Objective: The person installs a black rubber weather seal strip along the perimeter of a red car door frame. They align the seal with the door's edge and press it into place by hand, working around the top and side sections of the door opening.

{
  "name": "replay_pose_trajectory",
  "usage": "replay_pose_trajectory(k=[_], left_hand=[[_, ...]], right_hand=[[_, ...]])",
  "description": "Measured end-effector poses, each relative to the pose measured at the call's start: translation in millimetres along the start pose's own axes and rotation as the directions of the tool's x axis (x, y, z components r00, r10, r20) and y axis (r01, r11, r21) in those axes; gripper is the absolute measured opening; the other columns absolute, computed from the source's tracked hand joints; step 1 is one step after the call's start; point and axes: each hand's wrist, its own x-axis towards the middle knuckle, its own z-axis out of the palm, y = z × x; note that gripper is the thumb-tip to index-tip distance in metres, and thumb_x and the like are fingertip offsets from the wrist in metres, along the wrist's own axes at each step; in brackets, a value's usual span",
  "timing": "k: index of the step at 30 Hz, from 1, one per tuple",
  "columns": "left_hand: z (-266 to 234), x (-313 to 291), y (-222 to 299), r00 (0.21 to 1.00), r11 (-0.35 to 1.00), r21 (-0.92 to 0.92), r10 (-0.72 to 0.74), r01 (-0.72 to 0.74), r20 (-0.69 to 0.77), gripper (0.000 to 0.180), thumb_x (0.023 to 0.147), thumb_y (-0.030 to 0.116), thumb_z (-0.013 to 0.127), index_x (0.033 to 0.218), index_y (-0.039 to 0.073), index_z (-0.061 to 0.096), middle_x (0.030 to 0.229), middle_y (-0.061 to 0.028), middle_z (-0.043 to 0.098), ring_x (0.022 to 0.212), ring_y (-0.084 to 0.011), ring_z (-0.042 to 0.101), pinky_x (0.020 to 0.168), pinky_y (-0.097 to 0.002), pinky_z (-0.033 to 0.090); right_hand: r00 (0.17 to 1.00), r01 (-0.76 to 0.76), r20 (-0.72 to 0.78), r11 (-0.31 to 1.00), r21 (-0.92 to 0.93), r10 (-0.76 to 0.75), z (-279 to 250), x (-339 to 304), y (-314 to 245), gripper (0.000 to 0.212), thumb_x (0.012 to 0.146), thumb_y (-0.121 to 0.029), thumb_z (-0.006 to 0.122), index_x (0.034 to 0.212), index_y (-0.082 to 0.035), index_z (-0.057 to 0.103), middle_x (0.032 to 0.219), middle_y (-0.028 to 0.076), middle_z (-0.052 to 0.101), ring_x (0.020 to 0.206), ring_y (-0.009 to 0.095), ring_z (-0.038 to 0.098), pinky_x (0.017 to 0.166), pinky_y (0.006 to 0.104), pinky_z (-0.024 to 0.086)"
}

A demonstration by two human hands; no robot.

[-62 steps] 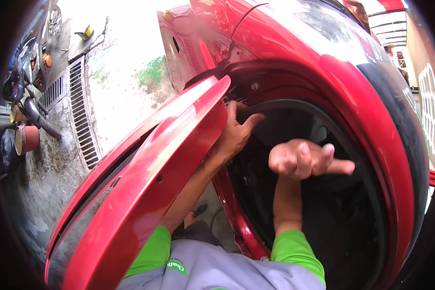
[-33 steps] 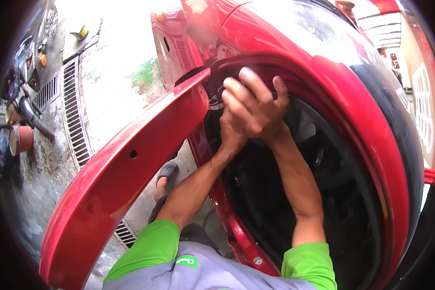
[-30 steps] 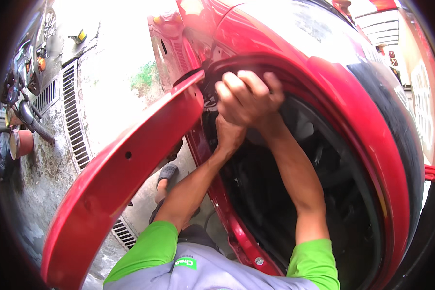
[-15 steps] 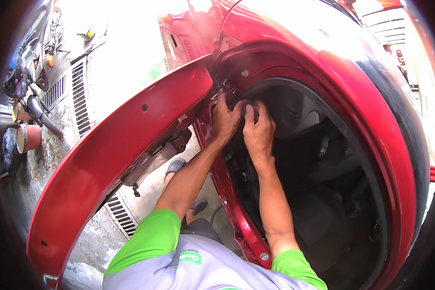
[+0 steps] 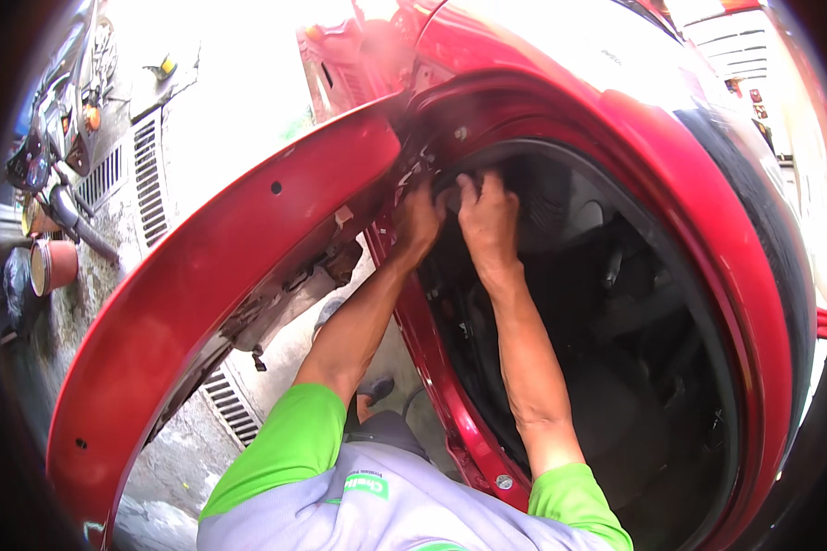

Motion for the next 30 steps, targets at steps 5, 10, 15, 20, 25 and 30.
replay_pose_trajectory(k=[5, 10, 15, 20, 25, 30], left_hand=[[21, 12, -36, 0.993, 0.999, -0.046, 0.017, -0.012, 0.115, 0.052, 0.094, 0.021, 0.069, 0.14, 0.002, 0.055, 0.123, -0.0277, 0.067, 0.114, -0.0451, 0.066, 0.093, -0.0547, 0.051], [34, -2, -35, 0.948, 0.917, -0.267, -0.246, 0.295, 0.204, 0.035, 0.096, 0.033, 0.071, 0.105, -0.001, 0.067, 0.077, -0.0125, 0.066, 0.063, -0.0214, 0.063, 0.061, -0.0376, 0.05], [-9, -14, -11, 0.924, 0.842, -0.391, -0.295, 0.372, 0.243, 0.046, 0.099, 0.043, 0.068, 0.102, -0.003, 0.068, 0.075, -0.013, 0.069, 0.067, -0.0229, 0.067, 0.064, -0.0387, 0.051], [-64, -52, 3, 0.894, 0.976, -0.15, -0.075, 0.155, 0.441, 0.046, 0.101, 0.044, 0.063, 0.112, 0.0, 0.068, 0.091, -0.0227, 0.074, 0.088, -0.038, 0.073, 0.078, -0.0452, 0.053], [-127, -145, -34, 0.768, 0.962, 0.06, -0.249, 0.265, 0.59, 0.039, 0.1, 0.042, 0.064, 0.11, 0.005, 0.072, 0.097, -0.0184, 0.076, 0.094, -0.0378, 0.074, 0.084, -0.0456, 0.055], [-180, -208, -91, 0.605, 0.888, 0.417, -0.443, 0.194, 0.662, 0.045, 0.102, 0.047, 0.054, 0.116, 0.007, 0.07, 0.103, -0.0238, 0.074, 0.101, -0.0446, 0.07, 0.089, -0.0512, 0.054]], right_hand=[[0.998, -0.035, -0.058, 0.999, 0.027, 0.036, 1, 2, -8, 0.022, 0.095, -0.013, 0.071, 0.105, 0.006, 0.065, 0.086, 0.03, 0.071, 0.086, 0.049, 0.07, 0.072, 0.0516, 0.055], [0.998, -0.042, -0.046, 0.98, 0.197, 0.052, -19, 3, -11, 0.026, 0.098, -0.015, 0.069, 0.111, 0.006, 0.062, 0.091, 0.026, 0.073, 0.085, 0.042, 0.074, 0.072, 0.0473, 0.057], [0.765, 0.319, -0.6, 0.671, 0.669, 0.234, -54, -54, -11, 0.043, 0.11, -0.037, 0.045, 0.121, 0.002, 0.062, 0.12, 0.019, 0.069, 0.102, 0.028, 0.071, 0.096, 0.044, 0.055], [0.313, 0.817, -0.713, 0.204, 0.539, 0.628, -94, 54, -104, 0.059, 0.11, -0.049, 0.035, 0.133, 0.001, 0.057, 0.137, 0.017, 0.06, 0.129, 0.027, 0.056, 0.116, 0.0431, 0.039], [0.249, 0.922, -0.774, 0.101, 0.373, 0.583, -99, 81, -105, 0.054, 0.109, -0.046, 0.04, 0.134, -0.001, 0.057, 0.138, 0.015, 0.059, 0.128, 0.025, 0.056, 0.115, 0.0418, 0.041], [0.223, 0.852, -0.891, 0.365, 0.375, 0.395, -76, 82, -64, 0.054, 0.11, -0.044, 0.037, 0.135, 0.0, 0.054, 0.14, 0.015, 0.055, 0.13, 0.024, 0.052, 0.115, 0.0435, 0.039]])
